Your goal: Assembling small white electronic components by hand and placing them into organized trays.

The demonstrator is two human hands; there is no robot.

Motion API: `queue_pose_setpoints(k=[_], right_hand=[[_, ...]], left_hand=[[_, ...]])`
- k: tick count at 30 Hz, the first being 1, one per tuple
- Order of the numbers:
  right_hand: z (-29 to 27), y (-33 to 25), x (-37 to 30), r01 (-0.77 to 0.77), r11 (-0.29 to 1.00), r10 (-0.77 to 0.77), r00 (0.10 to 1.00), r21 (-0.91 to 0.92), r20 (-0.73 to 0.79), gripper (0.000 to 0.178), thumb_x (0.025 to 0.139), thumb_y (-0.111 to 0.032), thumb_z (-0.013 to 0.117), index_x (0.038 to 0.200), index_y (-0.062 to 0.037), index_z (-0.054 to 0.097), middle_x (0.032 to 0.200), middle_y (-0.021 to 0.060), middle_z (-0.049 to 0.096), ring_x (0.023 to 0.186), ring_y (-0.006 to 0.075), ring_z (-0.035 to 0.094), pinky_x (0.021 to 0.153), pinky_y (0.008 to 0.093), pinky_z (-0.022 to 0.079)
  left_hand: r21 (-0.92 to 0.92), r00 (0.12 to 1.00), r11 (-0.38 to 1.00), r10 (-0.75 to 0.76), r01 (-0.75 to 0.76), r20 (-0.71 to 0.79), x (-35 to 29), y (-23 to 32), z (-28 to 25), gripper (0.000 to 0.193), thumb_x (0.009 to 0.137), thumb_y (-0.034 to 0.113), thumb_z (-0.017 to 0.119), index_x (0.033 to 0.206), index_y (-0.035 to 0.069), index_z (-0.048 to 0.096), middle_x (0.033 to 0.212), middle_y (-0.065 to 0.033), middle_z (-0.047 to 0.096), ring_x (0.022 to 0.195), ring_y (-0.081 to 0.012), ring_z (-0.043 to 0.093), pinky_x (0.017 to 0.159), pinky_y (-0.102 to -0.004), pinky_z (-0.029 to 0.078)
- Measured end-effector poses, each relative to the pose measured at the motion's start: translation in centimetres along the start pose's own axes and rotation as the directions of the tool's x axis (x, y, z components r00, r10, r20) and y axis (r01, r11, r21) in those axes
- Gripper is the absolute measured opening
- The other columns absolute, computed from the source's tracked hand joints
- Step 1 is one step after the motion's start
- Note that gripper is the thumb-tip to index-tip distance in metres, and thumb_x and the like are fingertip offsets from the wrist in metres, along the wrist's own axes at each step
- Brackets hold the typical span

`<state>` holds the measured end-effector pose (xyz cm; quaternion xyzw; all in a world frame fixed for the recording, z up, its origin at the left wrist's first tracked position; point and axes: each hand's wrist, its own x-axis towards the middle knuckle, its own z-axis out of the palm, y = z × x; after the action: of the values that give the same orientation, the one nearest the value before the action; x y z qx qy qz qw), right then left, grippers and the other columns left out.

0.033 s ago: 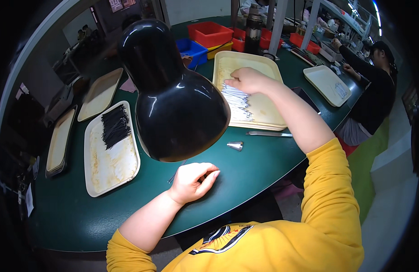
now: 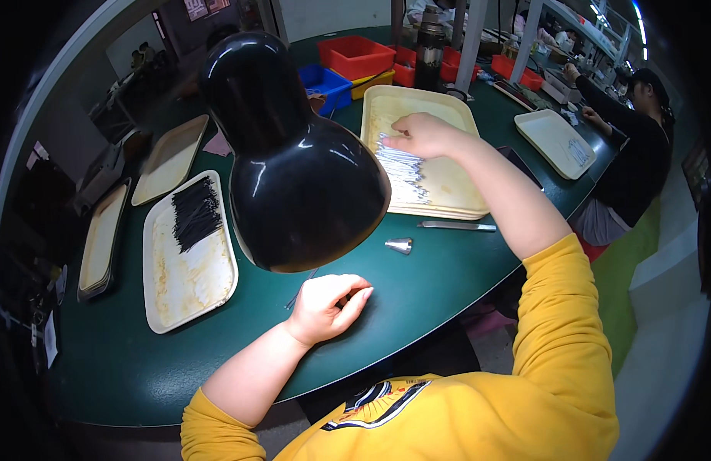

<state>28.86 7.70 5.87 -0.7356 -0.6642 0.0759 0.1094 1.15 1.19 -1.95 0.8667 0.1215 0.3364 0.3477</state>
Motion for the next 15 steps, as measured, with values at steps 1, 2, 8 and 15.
queue_pose_setpoints(k=[1,2,8,15], right_hand=[[-0.2,0.3,-0.6,-0.002,1.000,0.002,1.000,0.004,0.002,0.049,0.069,-0.037,0.059,0.095,0.0049,0.056,0.090,0.0211,0.057,0.085,0.0307,0.055,0.076,0.0350,0.042],[-0.3,0.6,-1.2,0.111,0.994,-0.111,0.993,0.012,0.051,0.056,0.066,-0.041,0.061,0.101,0.0028,0.053,0.097,0.0212,0.054,0.091,0.0305,0.052,0.080,0.0343,0.040],[0.6,-0.6,-3.5,0.180,0.978,-0.167,0.979,-0.102,0.120,0.091,0.054,-0.043,0.070,0.125,-0.0033,0.028,0.121,0.0244,0.034,0.111,0.0325,0.037,0.094,0.0342,0.030],[0.9,-0.8,-2.5,0.098,0.987,-0.070,0.974,-0.125,0.215,0.104,0.050,-0.043,0.072,0.129,-0.0050,0.016,0.126,0.0279,0.025,0.119,0.0348,0.025,0.099,0.0388,0.021]], left_hand=[[0.000,1.000,1.000,-0.003,0.003,0.004,0.0,0.0,0.1,0.005,0.070,0.005,0.059,0.073,0.002,0.058,0.060,-0.0087,0.054,0.046,-0.0155,0.050,0.044,-0.0226,0.040],[0.001,1.000,1.000,0.015,-0.015,-0.009,0.1,-0.1,0.1,0.005,0.070,0.005,0.059,0.073,0.002,0.058,0.060,-0.0086,0.054,0.046,-0.0155,0.050,0.044,-0.0227,0.040],[-0.010,1.000,1.000,-0.026,0.026,-0.002,0.2,0.0,0.3,0.005,0.070,0.005,0.059,0.073,0.001,0.057,0.059,-0.0083,0.053,0.045,-0.0154,0.049,0.043,-0.0225,0.039],[-0.030,0.999,0.998,-0.051,0.051,0.001,0.2,-0.1,0.4,0.004,0.071,0.005,0.058,0.072,0.001,0.056,0.058,-0.0083,0.052,0.044,-0.0147,0.048,0.043,-0.0223,0.038]])
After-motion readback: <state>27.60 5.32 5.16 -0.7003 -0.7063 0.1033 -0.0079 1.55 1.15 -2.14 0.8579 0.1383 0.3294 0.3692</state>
